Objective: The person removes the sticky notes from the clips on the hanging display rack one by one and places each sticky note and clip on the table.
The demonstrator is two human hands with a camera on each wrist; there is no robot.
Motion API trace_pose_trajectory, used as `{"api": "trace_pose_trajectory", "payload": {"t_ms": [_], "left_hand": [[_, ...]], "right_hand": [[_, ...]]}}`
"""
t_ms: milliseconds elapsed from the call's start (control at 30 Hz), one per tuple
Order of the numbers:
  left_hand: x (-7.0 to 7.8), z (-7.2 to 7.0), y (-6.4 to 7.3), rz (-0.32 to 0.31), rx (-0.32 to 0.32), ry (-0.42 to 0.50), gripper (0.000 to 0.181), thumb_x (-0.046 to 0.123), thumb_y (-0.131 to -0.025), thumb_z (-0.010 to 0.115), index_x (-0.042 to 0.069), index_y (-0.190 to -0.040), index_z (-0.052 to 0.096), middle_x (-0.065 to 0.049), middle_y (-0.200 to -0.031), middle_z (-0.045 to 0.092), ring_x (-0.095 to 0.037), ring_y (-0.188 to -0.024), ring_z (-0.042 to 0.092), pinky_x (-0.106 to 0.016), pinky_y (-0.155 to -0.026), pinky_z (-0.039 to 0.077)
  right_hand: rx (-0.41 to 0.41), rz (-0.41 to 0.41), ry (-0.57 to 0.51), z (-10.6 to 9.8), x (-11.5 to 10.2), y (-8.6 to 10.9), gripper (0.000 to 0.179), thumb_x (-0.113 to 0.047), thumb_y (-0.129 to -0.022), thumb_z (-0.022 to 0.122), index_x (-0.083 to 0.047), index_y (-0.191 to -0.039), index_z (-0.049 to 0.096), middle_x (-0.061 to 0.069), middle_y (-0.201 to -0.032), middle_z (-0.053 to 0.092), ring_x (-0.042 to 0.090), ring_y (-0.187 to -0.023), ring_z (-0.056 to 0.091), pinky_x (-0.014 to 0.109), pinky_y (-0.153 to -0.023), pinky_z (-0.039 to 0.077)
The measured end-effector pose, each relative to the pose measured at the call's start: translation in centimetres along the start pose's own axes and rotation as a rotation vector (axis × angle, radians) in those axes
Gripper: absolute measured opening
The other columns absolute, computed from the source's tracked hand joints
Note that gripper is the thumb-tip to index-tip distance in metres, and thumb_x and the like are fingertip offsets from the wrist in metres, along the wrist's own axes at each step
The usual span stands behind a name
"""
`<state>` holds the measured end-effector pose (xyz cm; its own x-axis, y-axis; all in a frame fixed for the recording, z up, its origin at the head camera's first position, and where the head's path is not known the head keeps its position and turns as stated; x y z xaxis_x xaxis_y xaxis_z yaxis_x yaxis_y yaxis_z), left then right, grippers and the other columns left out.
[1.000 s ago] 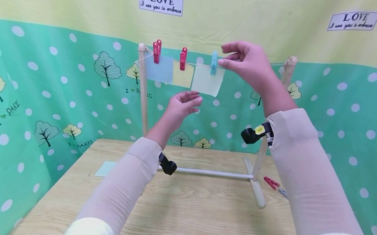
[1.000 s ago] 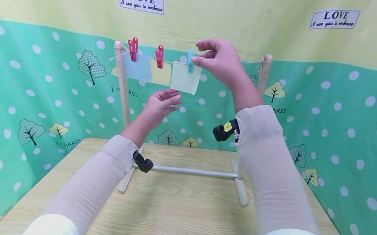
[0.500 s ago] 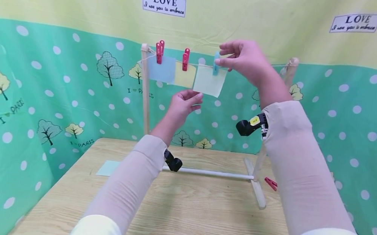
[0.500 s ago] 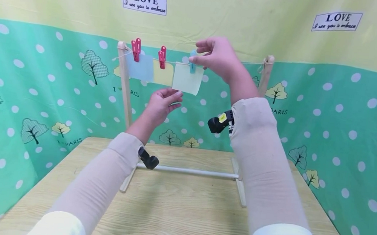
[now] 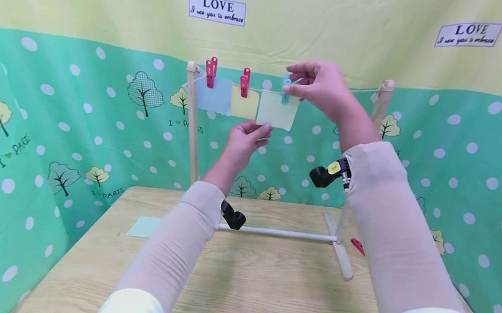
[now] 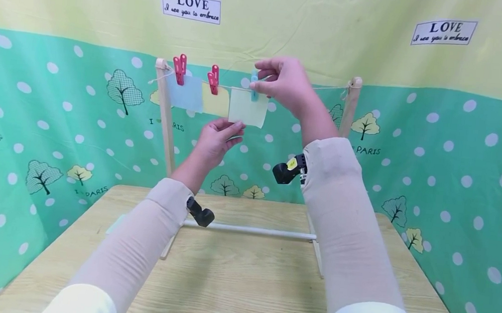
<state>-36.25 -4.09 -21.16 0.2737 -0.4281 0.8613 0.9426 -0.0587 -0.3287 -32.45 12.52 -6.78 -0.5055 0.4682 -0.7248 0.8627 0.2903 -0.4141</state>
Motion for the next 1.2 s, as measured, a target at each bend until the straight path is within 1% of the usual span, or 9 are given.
{"api": "trace_pose_trajectory", "payload": {"t_ms": [133, 233, 367, 533, 700, 800, 967, 1067, 1200], "left_hand": [[0.1, 0.1, 0.0, 0.023, -0.005, 0.016, 0.006, 0.004, -0.090, 0.069, -0.001, -0.093, 0.068, -0.007, -0.087, 0.071, -0.019, -0.082, 0.067, -0.037, -0.089, 0.056], [0.1, 0.1, -0.1, 0.034, -0.010, 0.033, 0.005, 0.002, -0.090, 0.069, -0.002, -0.093, 0.068, -0.006, -0.085, 0.071, -0.018, -0.080, 0.067, -0.037, -0.088, 0.056], [0.2, 0.2, -0.1, 0.039, -0.013, 0.053, 0.002, 0.001, -0.091, 0.067, 0.001, -0.089, 0.069, -0.006, -0.083, 0.072, -0.015, -0.076, 0.067, -0.037, -0.087, 0.057], [0.2, 0.1, -0.1, 0.039, 0.003, 0.055, 0.008, 0.000, -0.090, 0.068, 0.006, -0.085, 0.070, -0.005, -0.083, 0.071, -0.015, -0.077, 0.067, -0.037, -0.086, 0.057], [0.1, 0.0, -0.1, 0.038, 0.020, 0.054, 0.006, -0.001, -0.090, 0.067, 0.003, -0.087, 0.071, -0.006, -0.082, 0.071, -0.016, -0.076, 0.067, -0.036, -0.085, 0.057], [0.1, -0.1, -0.1, 0.036, 0.026, 0.061, 0.003, -0.001, -0.090, 0.068, 0.001, -0.088, 0.071, -0.006, -0.082, 0.071, -0.017, -0.075, 0.067, -0.035, -0.085, 0.057], [0.0, -0.3, 0.0, 0.026, 0.023, 0.055, 0.004, 0.000, -0.089, 0.069, 0.002, -0.086, 0.071, -0.007, -0.082, 0.071, -0.015, -0.074, 0.067, -0.034, -0.085, 0.057], [-0.1, -0.4, 0.1, 0.015, 0.018, 0.046, 0.001, 0.001, -0.088, 0.070, 0.000, -0.088, 0.071, -0.007, -0.081, 0.071, -0.015, -0.073, 0.067, -0.032, -0.084, 0.058], [-0.3, -0.6, 0.1, 0.003, 0.009, 0.045, 0.004, 0.001, -0.088, 0.070, -0.002, -0.090, 0.070, -0.008, -0.081, 0.070, -0.016, -0.073, 0.067, -0.030, -0.081, 0.058]], "right_hand": [[0.026, -0.021, -0.024, 0.0, -0.1, 0.3, 0.047, -0.018, -0.088, 0.075, -0.007, -0.131, 0.061, 0.007, -0.114, 0.063, 0.018, -0.101, 0.058, 0.024, -0.085, 0.052], [0.037, -0.040, -0.047, 0.0, -0.2, 0.5, 0.043, -0.016, -0.087, 0.075, -0.004, -0.126, 0.064, 0.006, -0.108, 0.065, 0.019, -0.099, 0.059, 0.024, -0.086, 0.052], [0.044, -0.060, -0.059, 0.1, -0.2, 0.6, 0.040, -0.014, -0.086, 0.076, -0.001, -0.123, 0.064, 0.006, -0.105, 0.066, 0.019, -0.098, 0.060, 0.024, -0.086, 0.052], [0.062, -0.096, -0.040, 0.1, 0.0, 0.8, 0.036, -0.014, -0.087, 0.075, 0.001, -0.118, 0.065, 0.008, -0.103, 0.066, 0.020, -0.096, 0.061, 0.024, -0.086, 0.052], [0.113, -0.124, -0.038, 0.0, 0.2, 1.1, 0.033, -0.016, -0.087, 0.076, 0.001, -0.113, 0.068, 0.007, -0.101, 0.067, 0.019, -0.092, 0.061, 0.023, -0.085, 0.053], [0.151, -0.138, -0.067, 0.0, 0.3, 1.3, 0.029, -0.015, -0.086, 0.077, 0.001, -0.109, 0.070, 0.007, -0.098, 0.068, 0.019, -0.090, 0.061, 0.023, -0.083, 0.053], [0.206, -0.182, -0.120, 0.0, 0.5, 1.4, 0.020, -0.013, -0.084, 0.078, -0.001, -0.100, 0.073, 0.005, -0.092, 0.070, 0.020, -0.084, 0.062, 0.023, -0.076, 0.052], [0.242, -0.206, -0.155, -0.1, 0.6, 1.4, 0.017, -0.012, -0.084, 0.078, -0.001, -0.096, 0.075, 0.004, -0.089, 0.070, 0.020, -0.081, 0.061, 0.023, -0.072, 0.052], [0.297, -0.242, -0.230, -0.3, 0.7, 1.3, 0.013, -0.007, -0.082, 0.079, 0.000, -0.092, 0.075, 0.003, -0.085, 0.071, 0.019, -0.079, 0.063, 0.022, -0.069, 0.052]]}}
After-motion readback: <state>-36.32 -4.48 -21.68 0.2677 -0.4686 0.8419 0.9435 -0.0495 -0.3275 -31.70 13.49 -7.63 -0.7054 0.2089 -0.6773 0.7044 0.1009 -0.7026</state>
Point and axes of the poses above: each hand's wrist, its own y-axis away from the middle knuckle, its own z-axis out of the palm, x = y × z, the point moved 3 cm from there along -y, towards the middle knuckle
